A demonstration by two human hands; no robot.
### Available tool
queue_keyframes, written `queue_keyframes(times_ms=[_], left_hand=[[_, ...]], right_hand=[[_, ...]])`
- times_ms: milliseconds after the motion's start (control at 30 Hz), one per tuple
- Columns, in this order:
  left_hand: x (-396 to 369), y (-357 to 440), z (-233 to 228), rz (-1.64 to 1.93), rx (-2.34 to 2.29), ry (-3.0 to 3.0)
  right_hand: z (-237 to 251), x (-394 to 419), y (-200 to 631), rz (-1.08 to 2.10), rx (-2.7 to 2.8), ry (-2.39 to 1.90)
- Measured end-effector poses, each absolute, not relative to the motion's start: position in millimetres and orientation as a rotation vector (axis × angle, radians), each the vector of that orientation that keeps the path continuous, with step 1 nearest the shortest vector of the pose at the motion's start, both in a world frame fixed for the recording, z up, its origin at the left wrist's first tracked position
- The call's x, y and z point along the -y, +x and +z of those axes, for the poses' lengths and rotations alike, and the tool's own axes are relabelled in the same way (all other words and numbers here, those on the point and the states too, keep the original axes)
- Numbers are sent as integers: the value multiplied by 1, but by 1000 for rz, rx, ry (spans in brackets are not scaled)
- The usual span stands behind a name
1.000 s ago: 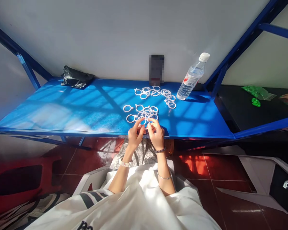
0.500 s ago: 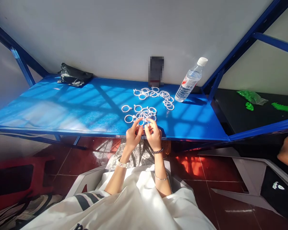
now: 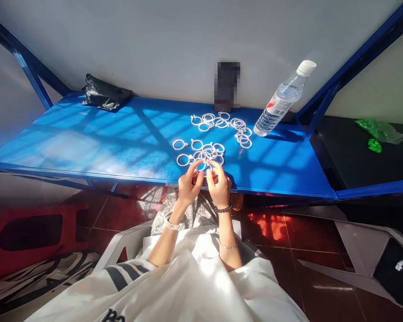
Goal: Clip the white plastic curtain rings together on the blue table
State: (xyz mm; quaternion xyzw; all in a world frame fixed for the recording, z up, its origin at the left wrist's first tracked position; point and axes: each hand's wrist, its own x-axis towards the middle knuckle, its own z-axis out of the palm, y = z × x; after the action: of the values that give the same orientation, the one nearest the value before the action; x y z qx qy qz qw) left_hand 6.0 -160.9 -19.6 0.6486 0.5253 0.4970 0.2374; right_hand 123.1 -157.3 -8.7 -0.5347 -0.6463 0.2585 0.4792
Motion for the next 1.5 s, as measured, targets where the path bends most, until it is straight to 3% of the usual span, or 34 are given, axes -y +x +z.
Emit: queue_keyframes(times_ms=[800, 1167, 1500], left_hand=[[163, 0, -17, 1341, -1259, 1741], [158, 1, -16, 1556, -1195, 1699], [157, 21, -7, 1531, -1203, 1286]], right_hand=[[-7, 159, 130, 745, 1536, -1259], [-5, 157, 126, 708, 1522, -1236], [-15, 158, 129, 699, 1355, -1189]])
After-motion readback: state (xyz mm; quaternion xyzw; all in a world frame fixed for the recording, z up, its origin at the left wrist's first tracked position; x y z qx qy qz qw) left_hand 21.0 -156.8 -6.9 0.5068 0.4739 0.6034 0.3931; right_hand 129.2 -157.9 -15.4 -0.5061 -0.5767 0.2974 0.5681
